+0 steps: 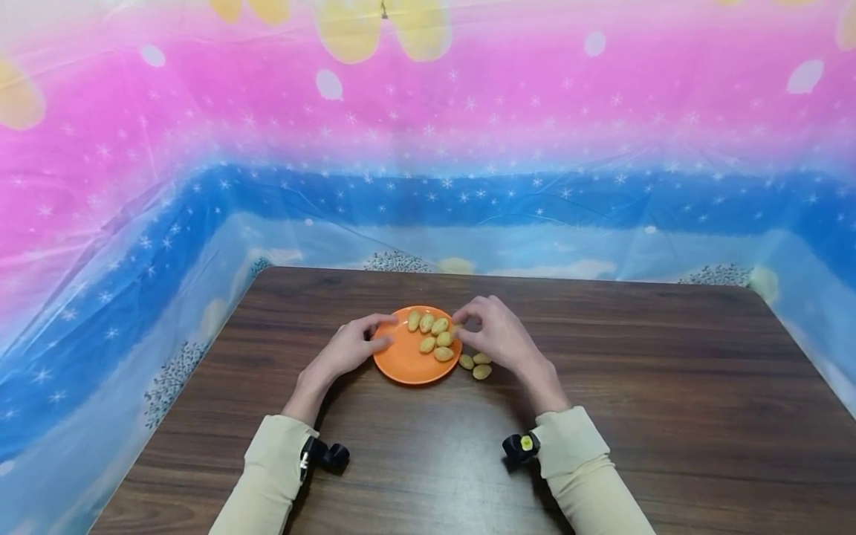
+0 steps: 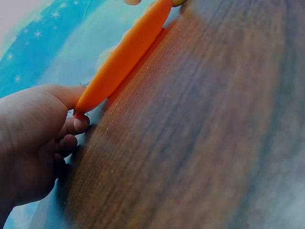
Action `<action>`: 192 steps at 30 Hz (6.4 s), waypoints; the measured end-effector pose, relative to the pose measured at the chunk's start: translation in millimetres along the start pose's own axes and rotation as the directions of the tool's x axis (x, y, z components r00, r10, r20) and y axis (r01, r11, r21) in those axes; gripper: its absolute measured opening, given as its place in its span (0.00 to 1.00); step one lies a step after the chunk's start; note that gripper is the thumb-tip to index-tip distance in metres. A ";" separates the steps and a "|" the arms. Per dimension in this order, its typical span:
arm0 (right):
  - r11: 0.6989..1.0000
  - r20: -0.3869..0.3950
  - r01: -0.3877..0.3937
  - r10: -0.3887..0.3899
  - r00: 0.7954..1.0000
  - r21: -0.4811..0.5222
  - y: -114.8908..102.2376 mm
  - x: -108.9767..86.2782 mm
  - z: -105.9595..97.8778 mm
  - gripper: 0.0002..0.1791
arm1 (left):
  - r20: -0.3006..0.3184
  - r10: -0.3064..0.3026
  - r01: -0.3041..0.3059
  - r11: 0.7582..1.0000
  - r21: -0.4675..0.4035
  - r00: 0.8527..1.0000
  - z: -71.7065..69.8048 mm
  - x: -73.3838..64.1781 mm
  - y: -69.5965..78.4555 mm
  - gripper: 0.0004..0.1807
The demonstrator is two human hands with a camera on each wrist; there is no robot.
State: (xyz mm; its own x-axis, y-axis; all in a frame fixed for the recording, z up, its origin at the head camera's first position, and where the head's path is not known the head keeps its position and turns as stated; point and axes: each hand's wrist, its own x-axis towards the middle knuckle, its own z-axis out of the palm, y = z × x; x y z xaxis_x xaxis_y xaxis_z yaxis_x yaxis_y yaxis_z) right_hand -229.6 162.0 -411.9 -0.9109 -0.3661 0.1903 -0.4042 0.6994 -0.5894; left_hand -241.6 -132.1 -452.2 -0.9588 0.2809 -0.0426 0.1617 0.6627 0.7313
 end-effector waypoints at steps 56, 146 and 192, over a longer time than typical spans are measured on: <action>0.992 0.051 0.046 -0.040 0.998 -0.114 -31.1 35.4 59.9 0.10 | 0.002 -0.004 0.004 1.000 0.006 1.000 -0.1 0.1 2.7 0.20; 0.988 0.136 -0.125 0.112 0.984 0.091 51.2 -46.2 -5.6 0.12 | 0.009 -0.003 0.002 0.999 0.032 1.000 -0.5 0.0 1.1 0.21; 0.992 0.024 -0.090 0.088 0.996 0.092 36.1 -45.1 -5.4 0.08 | 0.008 -0.013 0.013 0.999 0.034 1.000 0.4 0.5 2.6 0.21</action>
State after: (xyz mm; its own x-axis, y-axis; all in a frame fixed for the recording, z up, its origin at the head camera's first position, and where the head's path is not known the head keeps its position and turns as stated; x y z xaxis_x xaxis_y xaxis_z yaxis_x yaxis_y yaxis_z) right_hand -203.6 207.1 -437.5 -0.9408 -0.3176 0.1184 -0.3111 0.6704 -0.6736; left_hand -241.5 -130.0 -450.6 -0.9590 0.2773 -0.0575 0.1570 0.6896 0.7070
